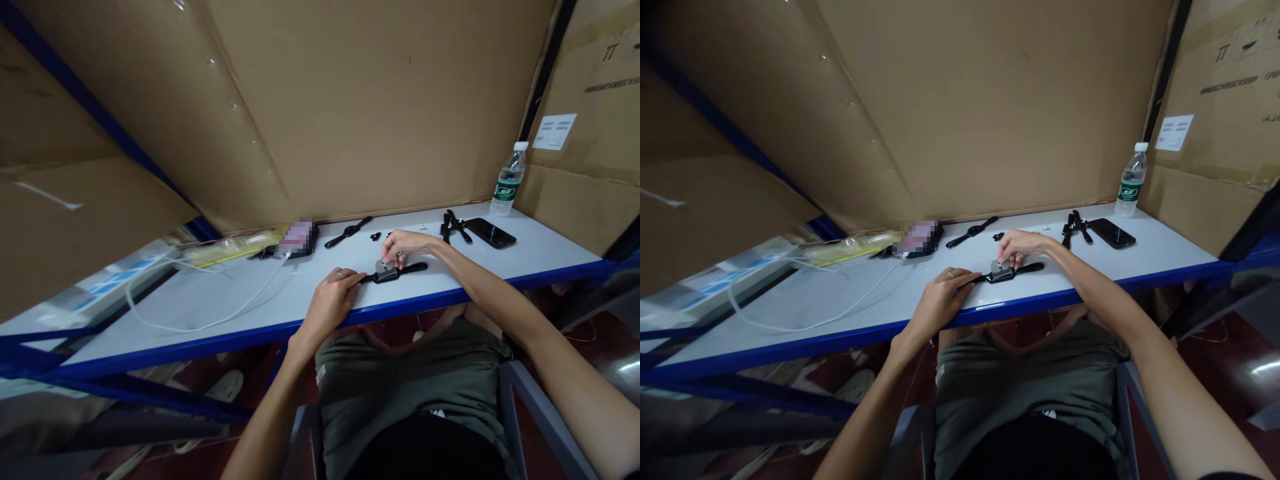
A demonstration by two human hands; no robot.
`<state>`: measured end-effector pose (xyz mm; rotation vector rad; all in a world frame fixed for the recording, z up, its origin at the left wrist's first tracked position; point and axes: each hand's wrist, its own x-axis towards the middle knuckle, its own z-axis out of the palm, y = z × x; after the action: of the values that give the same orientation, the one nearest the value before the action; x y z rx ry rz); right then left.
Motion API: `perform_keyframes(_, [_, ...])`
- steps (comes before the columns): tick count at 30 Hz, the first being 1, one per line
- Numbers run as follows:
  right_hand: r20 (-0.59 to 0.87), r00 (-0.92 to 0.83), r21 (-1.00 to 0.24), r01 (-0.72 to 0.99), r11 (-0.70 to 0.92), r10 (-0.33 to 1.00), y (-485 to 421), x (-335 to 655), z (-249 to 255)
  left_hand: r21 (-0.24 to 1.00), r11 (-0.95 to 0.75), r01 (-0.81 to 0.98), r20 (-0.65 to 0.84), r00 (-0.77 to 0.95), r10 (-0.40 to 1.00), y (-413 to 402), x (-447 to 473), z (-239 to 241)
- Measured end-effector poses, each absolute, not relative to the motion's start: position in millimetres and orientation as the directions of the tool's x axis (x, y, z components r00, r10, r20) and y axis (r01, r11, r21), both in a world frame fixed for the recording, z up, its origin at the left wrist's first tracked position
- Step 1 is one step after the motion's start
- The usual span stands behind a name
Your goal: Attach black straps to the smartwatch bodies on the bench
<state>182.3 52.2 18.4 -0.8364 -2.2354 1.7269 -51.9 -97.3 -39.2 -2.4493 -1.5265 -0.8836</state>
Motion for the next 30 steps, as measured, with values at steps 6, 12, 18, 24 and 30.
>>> perform_keyframes(6, [-0.211, -0.811, -0.923, 0.349, 0.161, 0.546, 51.1, 182.1, 17.7, 0.19, -0.492, 0.849, 0.545, 0.326, 0.772, -98.3, -49.5, -37.5])
perform_keyframes(12, [-0.201, -0.804, -0.876, 0.404, 0.265, 0.56, 49.6, 182.7, 20.0, 0.174, -0.495, 0.851, 0.562, 0.326, 0.76, -97.1, -48.2, -38.7])
perform_keyframes(18, [-0.217, -0.82, -0.869, 0.409, 0.278, 0.529, 53.9, 182.4, 16.5, 0.162, -0.487, 0.858, 0.565, 0.324, 0.759, -96.0, -47.4, -39.7])
perform_keyframes(24, [-0.223, -0.814, -0.866, 0.418, 0.274, 0.537, 53.5, 184.6, 20.2, 0.152, -0.46, 0.875, 0.554, 0.31, 0.773, -97.1, -44.4, -38.0])
perform_keyframes(30, [0.151, -0.51, -0.908, 0.268, 0.323, 0.847, 64.4, 196.4, 35.4, 0.148, -0.447, 0.882, 0.55, 0.302, 0.779, -99.1, -38.6, -35.0])
